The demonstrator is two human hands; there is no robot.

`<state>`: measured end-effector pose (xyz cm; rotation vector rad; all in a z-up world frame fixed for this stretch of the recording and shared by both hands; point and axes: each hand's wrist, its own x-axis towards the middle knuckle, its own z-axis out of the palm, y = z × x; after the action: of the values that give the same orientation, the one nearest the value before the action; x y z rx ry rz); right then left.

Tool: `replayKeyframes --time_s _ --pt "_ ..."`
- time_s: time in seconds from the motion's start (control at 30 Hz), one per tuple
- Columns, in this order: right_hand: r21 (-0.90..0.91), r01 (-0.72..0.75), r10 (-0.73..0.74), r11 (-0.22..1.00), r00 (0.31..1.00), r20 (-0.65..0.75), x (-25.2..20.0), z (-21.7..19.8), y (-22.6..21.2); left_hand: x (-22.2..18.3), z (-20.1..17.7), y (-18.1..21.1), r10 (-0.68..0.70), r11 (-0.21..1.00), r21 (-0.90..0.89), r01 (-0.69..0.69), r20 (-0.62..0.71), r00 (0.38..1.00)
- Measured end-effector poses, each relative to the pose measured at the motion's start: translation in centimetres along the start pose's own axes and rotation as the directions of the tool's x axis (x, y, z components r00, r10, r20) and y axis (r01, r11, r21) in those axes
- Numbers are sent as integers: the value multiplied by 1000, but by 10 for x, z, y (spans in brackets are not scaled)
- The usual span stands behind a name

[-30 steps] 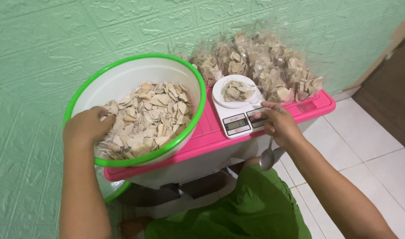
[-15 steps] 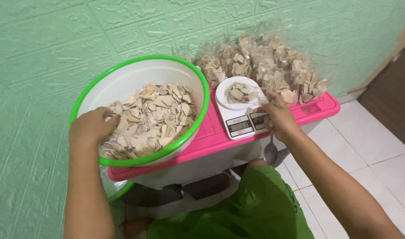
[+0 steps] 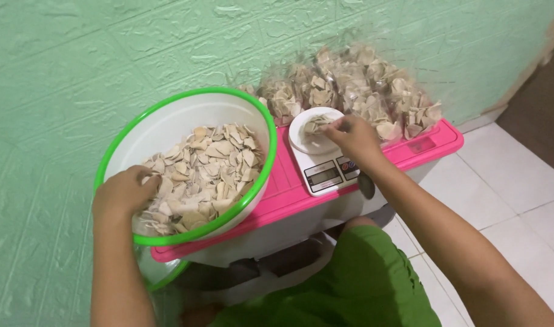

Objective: The person scoops dried fruit slices from a large green-rimmed bowl into small clear plastic bags using a metal spoon. After filling each bag, the person places it on a digital scale to check the weight, then sets the bag aside. The process is repeated multiple times.

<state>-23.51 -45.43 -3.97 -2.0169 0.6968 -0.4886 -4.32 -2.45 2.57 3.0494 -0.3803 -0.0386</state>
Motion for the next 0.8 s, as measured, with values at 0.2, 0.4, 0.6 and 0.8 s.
replayKeyframes --time_s 0.2,0.4,0.6,0.8 --pt "-310 258 -238 915 966 103 0 -4 -47 -4 -2 0 -7 1000 4 7 10 1000" --pt "-445 439 -362 781 898 251 18 7 -76 -5 2 -1 -37 999 -8 37 2 999" --pt "-425 534 -478 731 845 240 39 12 -100 -7 8 -2 -90 995 -41 89 -32 995" --pt "-239 467 -435 851 883 175 67 36 -99 -20 5 3 -140 982 -134 131 -61 988"
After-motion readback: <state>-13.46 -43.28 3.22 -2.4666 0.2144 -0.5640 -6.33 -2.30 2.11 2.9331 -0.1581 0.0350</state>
